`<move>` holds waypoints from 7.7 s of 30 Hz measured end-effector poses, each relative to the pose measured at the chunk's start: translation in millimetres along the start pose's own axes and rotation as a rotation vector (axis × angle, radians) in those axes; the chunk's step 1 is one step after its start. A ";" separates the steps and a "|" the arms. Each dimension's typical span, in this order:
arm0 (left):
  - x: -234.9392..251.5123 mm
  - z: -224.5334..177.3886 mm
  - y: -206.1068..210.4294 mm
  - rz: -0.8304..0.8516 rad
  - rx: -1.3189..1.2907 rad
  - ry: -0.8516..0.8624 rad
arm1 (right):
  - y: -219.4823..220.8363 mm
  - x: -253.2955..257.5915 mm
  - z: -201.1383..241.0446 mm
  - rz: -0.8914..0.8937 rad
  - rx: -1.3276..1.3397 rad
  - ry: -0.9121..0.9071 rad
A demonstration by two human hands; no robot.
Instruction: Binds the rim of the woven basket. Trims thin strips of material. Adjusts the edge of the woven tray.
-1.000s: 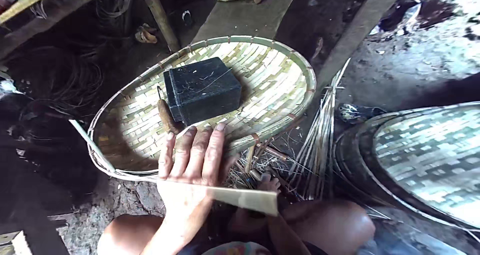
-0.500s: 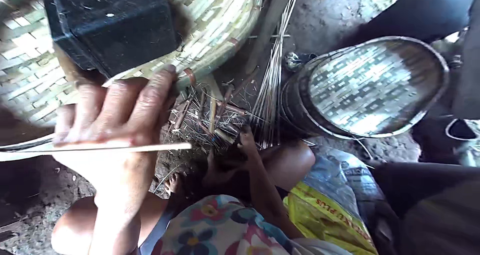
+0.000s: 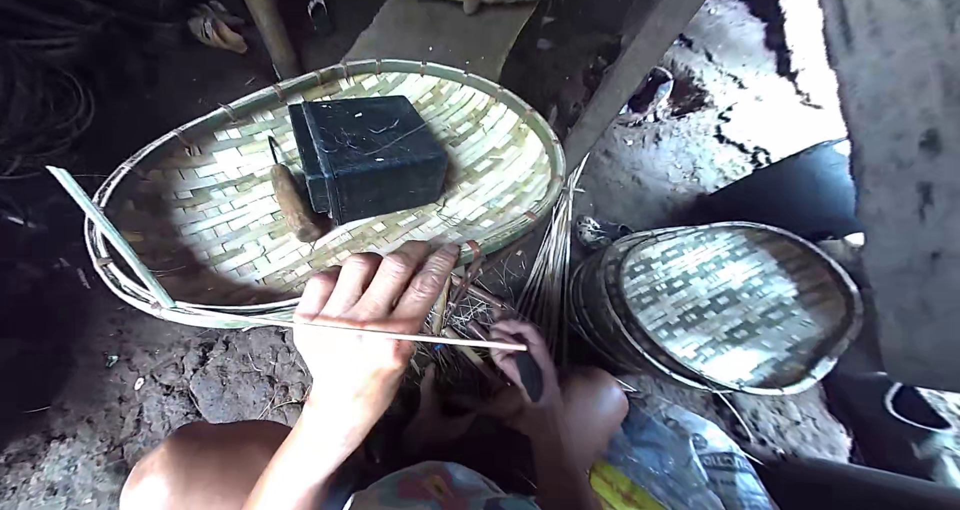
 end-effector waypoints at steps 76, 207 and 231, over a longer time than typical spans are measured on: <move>-27.2 6.5 -14.9 0.004 -0.051 -0.169 | 261.6 -100.5 3.9 0.399 -1.276 0.240; 60.5 89.5 -25.3 1.079 -0.696 0.008 | 293.4 -7.6 32.9 1.351 -2.373 -0.346; 65.1 86.9 -33.4 0.859 -0.756 0.016 | -77.6 62.8 -63.3 -0.376 -1.845 -0.104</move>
Point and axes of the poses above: each hand's wrist, its own x-axis towards the middle knuckle, its own y-axis out of the palm, z = x × y, the point moved 1 cm from there along x, towards the middle knuckle, and after that the axes turned 6 degrees about -x, right-handed, at the moved point
